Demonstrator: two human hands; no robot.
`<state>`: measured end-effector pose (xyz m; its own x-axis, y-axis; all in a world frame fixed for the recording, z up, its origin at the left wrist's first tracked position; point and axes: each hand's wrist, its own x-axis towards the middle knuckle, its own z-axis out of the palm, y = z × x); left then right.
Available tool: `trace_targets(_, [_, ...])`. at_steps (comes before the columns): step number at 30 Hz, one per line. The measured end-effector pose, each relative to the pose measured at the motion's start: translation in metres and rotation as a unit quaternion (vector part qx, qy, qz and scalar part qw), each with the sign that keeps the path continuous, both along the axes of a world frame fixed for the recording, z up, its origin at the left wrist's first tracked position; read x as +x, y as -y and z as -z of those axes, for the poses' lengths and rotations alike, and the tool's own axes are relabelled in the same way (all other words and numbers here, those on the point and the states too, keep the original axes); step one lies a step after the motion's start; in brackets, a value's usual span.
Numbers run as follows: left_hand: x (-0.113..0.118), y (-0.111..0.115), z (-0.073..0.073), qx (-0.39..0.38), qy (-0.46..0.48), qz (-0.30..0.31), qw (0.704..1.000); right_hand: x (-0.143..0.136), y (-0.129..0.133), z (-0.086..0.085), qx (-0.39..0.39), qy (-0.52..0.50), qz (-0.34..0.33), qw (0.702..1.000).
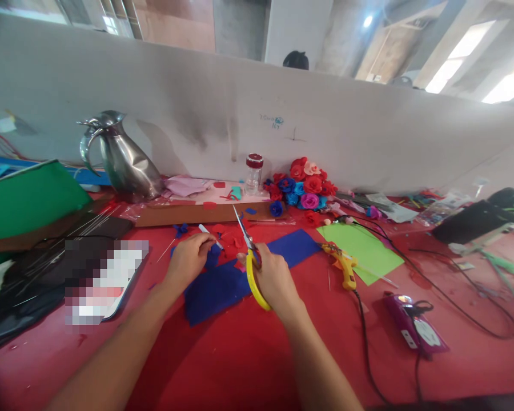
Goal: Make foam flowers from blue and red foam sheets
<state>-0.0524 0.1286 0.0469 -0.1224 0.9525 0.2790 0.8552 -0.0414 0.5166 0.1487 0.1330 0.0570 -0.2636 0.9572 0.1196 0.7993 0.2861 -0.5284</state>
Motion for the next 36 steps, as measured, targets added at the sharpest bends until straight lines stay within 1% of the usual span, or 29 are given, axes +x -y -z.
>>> trace_targets(3, [-0.002,-0.001,0.001,-0.012,-0.021,-0.036,0.999,0.005,-0.006,0.003,-0.023,0.055,0.042,0.997])
trace_targets(5, [-0.003,-0.001,0.000,-0.008,-0.025,-0.049,0.998,0.006,-0.010,0.006,-0.028,0.081,0.066,0.994])
trace_targets(9, [-0.004,-0.002,-0.001,0.014,-0.010,-0.067,0.998,0.007,-0.014,0.008,-0.025,0.056,0.085,0.995])
trace_targets(12, [-0.006,-0.003,-0.002,0.013,0.009,-0.080,0.997,0.008,-0.017,0.004,-0.025,0.056,0.085,0.994])
trace_targets(14, [-0.007,-0.003,-0.001,0.011,0.013,-0.084,0.996,0.007,-0.024,0.000,-0.012,0.093,0.066,0.993])
trace_targets(16, [-0.008,-0.003,0.000,0.015,0.009,-0.085,0.996,0.002,-0.035,-0.005,0.007,0.135,0.027,0.990])
trace_targets(20, [-0.008,-0.003,0.000,0.028,-0.002,-0.092,0.995,-0.020,-0.069,-0.009,0.058,0.183,-0.059,0.980])
trace_targets(21, [-0.008,-0.003,0.000,0.028,-0.006,-0.095,0.995,-0.028,-0.078,-0.009,0.070,0.191,-0.085,0.975])
trace_targets(23, [-0.007,-0.003,0.001,0.026,-0.014,-0.098,0.995,-0.044,-0.097,-0.006,0.095,0.207,-0.114,0.967])
trace_targets(25, [-0.007,-0.003,0.001,0.022,-0.021,-0.096,0.995,-0.058,-0.111,-0.002,0.094,0.220,-0.127,0.962])
trace_targets(27, [-0.006,-0.002,0.002,0.018,-0.025,-0.089,0.996,-0.068,-0.119,0.002,0.091,0.229,-0.131,0.960])
trace_targets(30, [-0.005,-0.001,0.001,0.004,-0.019,-0.080,0.997,-0.073,-0.123,0.005,0.095,0.228,-0.107,0.963])
trace_targets(33, [-0.005,0.001,-0.001,-0.009,-0.008,-0.076,0.997,-0.067,-0.120,0.004,0.112,0.206,-0.043,0.971])
trace_targets(35, [-0.005,0.001,-0.001,-0.007,0.005,-0.075,0.997,-0.061,-0.112,0.003,0.121,0.150,-0.003,0.981])
trace_targets(36, [-0.005,0.000,0.000,-0.002,0.020,-0.073,0.997,-0.058,-0.106,0.003,0.115,0.101,0.007,0.988])
